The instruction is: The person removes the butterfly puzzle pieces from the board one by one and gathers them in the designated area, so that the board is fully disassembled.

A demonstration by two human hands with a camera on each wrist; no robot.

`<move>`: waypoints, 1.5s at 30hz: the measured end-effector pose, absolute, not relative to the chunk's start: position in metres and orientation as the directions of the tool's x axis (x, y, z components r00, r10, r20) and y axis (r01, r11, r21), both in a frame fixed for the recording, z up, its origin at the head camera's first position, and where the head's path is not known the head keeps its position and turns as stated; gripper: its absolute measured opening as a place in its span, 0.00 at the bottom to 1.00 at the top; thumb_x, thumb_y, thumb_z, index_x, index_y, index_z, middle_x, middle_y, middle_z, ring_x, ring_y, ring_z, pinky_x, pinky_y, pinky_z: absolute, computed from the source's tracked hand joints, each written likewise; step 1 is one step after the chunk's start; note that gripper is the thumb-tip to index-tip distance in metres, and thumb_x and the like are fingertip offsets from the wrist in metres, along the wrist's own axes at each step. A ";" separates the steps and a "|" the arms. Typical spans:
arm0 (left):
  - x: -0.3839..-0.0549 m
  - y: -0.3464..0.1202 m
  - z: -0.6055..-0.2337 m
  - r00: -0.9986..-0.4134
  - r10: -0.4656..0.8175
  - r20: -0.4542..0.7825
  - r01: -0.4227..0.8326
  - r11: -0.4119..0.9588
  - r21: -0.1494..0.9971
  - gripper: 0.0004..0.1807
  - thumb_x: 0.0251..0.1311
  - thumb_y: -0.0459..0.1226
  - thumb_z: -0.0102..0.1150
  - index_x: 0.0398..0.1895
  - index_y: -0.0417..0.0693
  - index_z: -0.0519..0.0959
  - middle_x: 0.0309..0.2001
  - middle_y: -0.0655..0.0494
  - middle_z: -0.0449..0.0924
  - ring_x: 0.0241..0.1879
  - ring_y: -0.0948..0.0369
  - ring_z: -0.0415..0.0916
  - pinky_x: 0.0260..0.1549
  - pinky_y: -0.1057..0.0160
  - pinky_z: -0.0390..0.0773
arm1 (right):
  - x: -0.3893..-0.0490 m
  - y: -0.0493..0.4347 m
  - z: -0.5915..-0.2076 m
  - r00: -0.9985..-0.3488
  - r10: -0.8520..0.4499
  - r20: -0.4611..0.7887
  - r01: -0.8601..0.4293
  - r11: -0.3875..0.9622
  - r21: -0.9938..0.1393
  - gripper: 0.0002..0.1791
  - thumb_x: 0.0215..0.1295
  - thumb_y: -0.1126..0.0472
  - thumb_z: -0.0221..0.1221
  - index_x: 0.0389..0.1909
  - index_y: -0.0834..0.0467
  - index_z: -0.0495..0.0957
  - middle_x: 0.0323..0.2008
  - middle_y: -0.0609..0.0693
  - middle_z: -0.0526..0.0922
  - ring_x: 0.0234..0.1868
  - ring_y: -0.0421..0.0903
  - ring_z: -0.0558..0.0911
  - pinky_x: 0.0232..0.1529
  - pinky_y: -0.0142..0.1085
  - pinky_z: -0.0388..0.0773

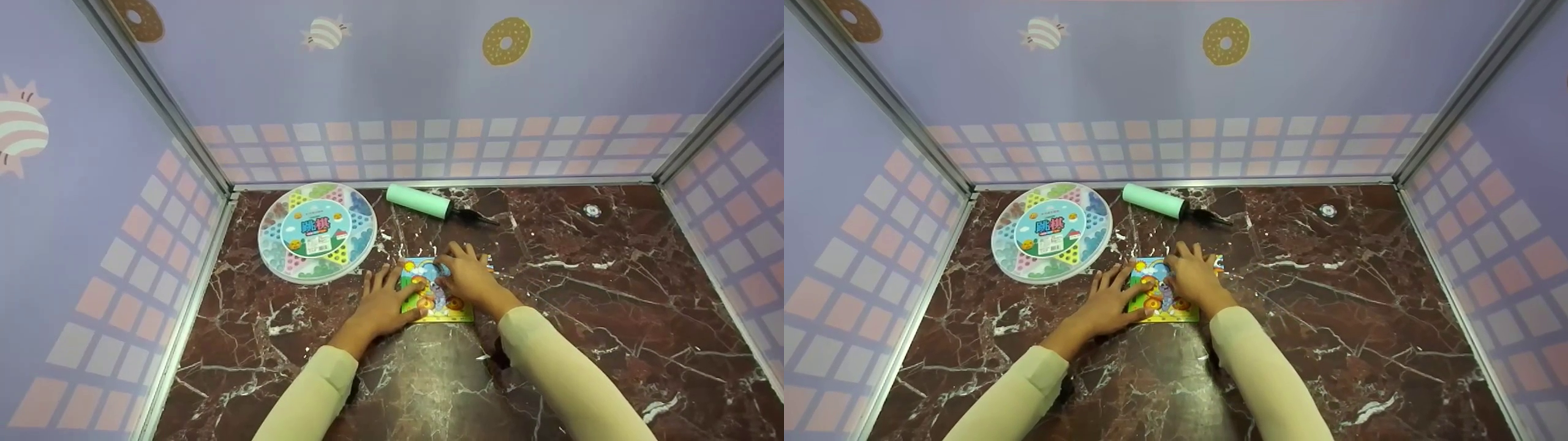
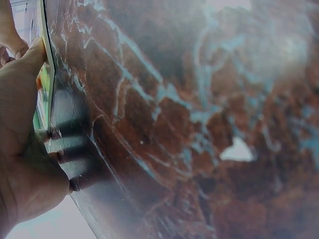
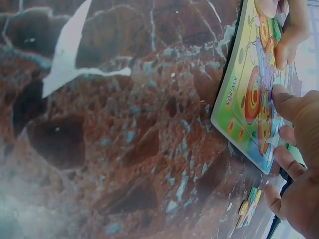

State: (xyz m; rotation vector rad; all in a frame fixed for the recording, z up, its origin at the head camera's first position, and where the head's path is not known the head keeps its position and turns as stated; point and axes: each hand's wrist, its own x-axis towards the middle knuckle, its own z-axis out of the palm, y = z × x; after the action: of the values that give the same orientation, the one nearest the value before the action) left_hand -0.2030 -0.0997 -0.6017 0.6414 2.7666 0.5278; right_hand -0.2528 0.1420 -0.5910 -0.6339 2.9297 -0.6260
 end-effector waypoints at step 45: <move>-0.204 -0.098 -0.599 -0.875 0.454 -0.167 0.357 0.840 0.409 0.36 0.78 0.67 0.54 0.84 0.70 0.71 0.92 0.43 0.43 0.90 0.34 0.40 0.85 0.23 0.38 | -0.294 0.144 -0.668 -0.886 -0.442 0.142 -0.461 0.806 -0.371 0.22 0.57 0.65 0.73 0.53 0.56 0.81 0.54 0.60 0.76 0.56 0.66 0.76 0.72 0.67 0.75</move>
State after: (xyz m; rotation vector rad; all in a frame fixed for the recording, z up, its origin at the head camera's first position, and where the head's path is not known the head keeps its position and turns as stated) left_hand -0.2035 -0.0978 -0.5991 0.6202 2.7616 0.5404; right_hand -0.2938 0.1444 -0.6679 -0.7585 3.0316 -0.6434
